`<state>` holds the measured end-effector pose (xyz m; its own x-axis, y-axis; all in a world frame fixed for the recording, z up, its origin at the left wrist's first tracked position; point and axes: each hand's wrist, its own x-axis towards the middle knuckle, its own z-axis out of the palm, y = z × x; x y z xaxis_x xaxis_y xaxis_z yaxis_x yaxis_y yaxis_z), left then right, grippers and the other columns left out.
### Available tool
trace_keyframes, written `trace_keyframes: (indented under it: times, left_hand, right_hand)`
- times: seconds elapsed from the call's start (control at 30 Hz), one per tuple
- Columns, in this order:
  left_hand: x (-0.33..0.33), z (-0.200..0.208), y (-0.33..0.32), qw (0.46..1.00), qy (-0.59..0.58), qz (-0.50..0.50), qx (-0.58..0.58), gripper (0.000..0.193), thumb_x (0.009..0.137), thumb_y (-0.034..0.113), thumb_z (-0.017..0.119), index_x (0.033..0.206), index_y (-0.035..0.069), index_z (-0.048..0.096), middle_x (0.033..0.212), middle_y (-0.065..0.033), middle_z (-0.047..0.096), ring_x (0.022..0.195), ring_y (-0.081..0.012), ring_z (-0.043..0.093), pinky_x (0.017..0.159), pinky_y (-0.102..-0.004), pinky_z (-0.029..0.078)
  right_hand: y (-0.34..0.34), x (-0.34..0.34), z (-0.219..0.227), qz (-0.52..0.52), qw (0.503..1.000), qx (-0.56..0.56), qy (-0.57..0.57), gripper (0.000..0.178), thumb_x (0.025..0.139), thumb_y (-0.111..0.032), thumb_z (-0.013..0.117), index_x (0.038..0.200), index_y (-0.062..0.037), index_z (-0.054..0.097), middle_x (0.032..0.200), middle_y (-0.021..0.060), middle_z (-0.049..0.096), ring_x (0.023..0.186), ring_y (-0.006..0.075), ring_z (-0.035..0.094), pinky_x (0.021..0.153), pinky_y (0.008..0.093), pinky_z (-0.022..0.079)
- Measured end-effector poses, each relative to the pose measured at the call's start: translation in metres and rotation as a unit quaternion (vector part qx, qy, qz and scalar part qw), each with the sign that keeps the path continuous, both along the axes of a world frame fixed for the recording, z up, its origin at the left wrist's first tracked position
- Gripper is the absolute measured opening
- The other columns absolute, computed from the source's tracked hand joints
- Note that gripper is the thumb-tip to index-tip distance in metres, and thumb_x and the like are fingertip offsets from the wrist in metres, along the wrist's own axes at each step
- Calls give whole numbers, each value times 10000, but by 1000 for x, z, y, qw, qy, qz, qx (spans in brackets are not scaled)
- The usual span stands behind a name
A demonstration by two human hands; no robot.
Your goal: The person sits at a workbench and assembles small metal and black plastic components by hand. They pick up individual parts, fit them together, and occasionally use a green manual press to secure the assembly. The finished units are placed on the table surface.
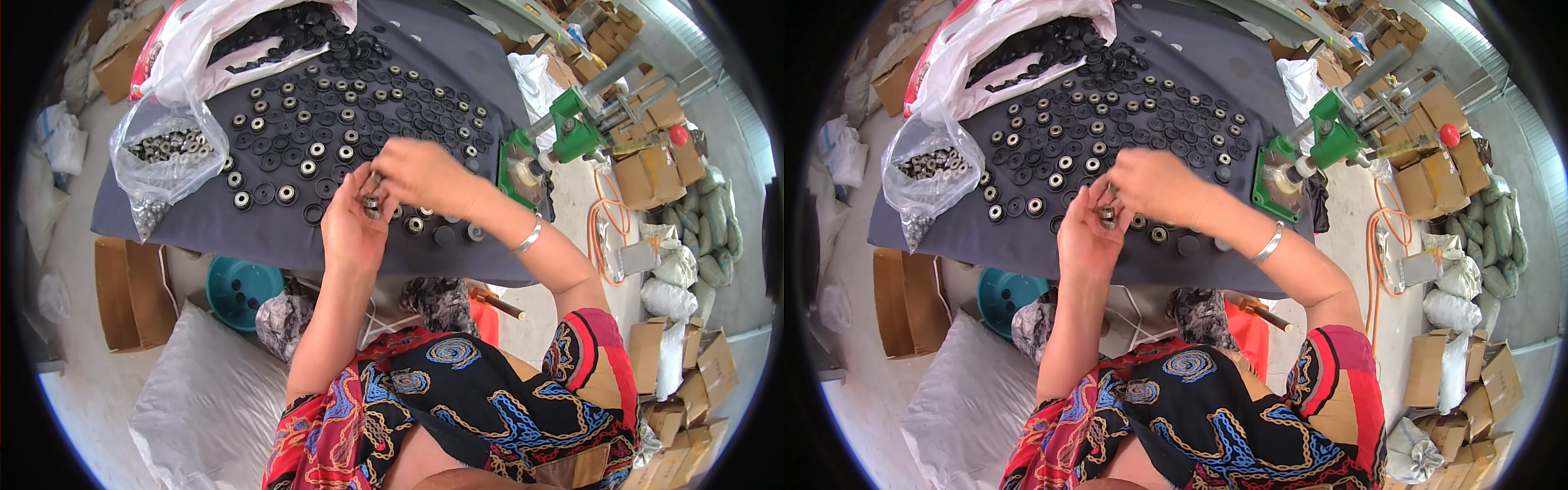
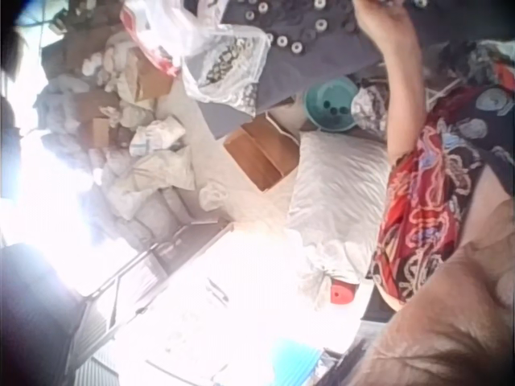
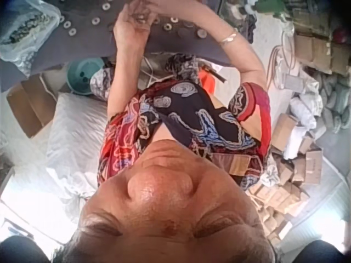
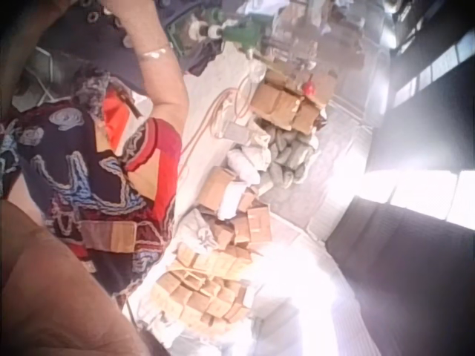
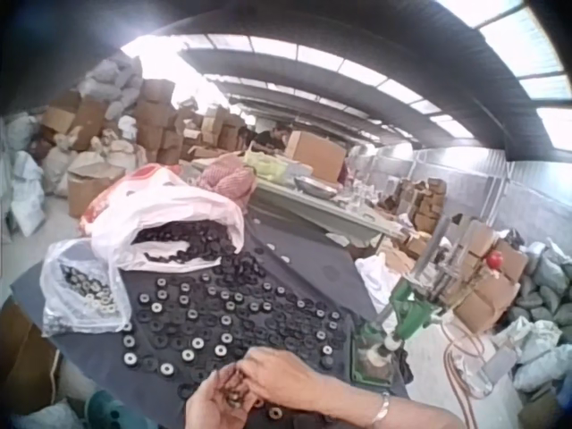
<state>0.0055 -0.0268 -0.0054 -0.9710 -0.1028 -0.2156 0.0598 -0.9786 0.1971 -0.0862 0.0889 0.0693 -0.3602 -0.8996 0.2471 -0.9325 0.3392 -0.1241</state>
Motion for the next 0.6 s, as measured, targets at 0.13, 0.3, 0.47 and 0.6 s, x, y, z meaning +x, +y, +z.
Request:
trace_keyframes:
  times: [0.13,0.3,0.47,0.6]
  left_hand:
    - [1,19,-8,998,-26,63,-5,432,1025,234,334,1267,-117,404,1255,-258,479,1209,-420,486,1044,-480,435]
    - [-1,24,-13,995,-44,88,-10,429,1021,224,326,1263,-122,405,1259,-266,481,1209,-438,486,1027,-479,451]
    - [0,24,-14,995,-50,90,-19,420,1024,222,320,1252,-117,416,1233,-253,494,1187,-418,506,1011,-466,467]
    - [1,27,-16,994,-50,95,-31,412,1030,217,306,1253,-112,415,1209,-237,498,1159,-387,527,1008,-458,471]
  right_hand:
    - [19,-50,21,-165,976,-88,-110,183,754,-114,632,906,-19,669,829,129,630,786,279,632,699,367,521]
    - [41,-82,-15,-178,978,1,-107,208,764,-96,670,951,-5,665,852,124,626,779,238,632,733,327,503]
    - [26,-84,-33,-172,977,45,-117,222,765,-102,672,964,-2,667,879,140,628,821,279,629,750,359,502]
    - [20,-84,-37,-163,979,80,-96,228,767,-106,671,966,4,667,894,147,630,856,309,623,765,389,498]
